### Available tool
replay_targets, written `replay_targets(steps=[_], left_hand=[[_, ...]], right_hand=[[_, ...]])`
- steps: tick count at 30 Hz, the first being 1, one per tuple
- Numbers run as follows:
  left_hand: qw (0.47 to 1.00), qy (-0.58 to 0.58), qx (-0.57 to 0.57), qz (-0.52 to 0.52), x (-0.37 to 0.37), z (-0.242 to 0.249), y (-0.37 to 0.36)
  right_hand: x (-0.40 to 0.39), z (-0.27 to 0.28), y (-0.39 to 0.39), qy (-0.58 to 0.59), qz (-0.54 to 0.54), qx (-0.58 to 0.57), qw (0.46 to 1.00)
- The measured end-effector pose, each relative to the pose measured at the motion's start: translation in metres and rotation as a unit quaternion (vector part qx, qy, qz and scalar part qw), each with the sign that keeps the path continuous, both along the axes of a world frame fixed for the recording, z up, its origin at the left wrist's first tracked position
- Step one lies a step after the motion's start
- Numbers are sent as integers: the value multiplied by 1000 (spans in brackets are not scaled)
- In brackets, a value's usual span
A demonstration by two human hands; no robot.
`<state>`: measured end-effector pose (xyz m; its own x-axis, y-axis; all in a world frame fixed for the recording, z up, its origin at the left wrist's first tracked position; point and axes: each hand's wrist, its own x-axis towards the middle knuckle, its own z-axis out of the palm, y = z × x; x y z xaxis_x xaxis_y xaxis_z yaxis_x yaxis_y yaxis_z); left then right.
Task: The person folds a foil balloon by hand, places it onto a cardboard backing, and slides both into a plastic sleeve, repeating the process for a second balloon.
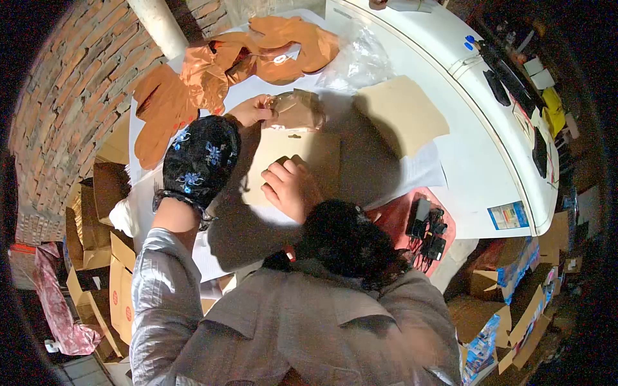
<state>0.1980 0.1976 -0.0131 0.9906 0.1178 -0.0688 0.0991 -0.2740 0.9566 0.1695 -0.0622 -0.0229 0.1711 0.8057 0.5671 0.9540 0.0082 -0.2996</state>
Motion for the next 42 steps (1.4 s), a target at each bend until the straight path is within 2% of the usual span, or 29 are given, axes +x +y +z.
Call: replay_targets(steps=[1,2,5,8,11,12,16,17,19,28,34,37,41,42], left_hand=[[998,-34,-49,-29,1,-5,3],[999,26,18,4,2,-8,8],[999,-19,-25,22,-4,-11,1],[998,27,-42,-25,-18,11,-14],[998,-17,11,-68,-33,24,-33],[980,-120,61,-145,-36,21,-31],[956,-139,174,-193,-60,3,-40],[944,-147,231,-181,-66,0,-44],[930,-181,275,-162,-74,-6,-50],[925,-190,305,-125,-99,-13,-64],[928,-166,324,-75,-106,0,-77],[901,-208,373,-74,-102,-3,-75],[879,-202,429,-49,-99,6,-79],[860,-228,456,-20,-95,2,-80]], right_hand=[[-1,1,0,3,-7,-3,1000],[-1,2,0,0,-5,-2,1000],[0,2,0,-5,-1,1,1000],[0,3,0,-9,2,0,1000],[2,5,-1,-16,8,0,1000],[2,5,0,-14,8,4,1000],[0,-2,1,1,3,-7,1000],[0,-2,0,-2,2,0,1000],[-1,-1,1,-9,1,14,1000],[-6,-9,0,-41,-32,20,998],[-9,-1,-15,12,-5,-53,999],[-5,5,-32,14,32,-40,999],[-3,-3,-37,-24,14,-46,999],[-4,-6,-36,-27,14,-41,999]])
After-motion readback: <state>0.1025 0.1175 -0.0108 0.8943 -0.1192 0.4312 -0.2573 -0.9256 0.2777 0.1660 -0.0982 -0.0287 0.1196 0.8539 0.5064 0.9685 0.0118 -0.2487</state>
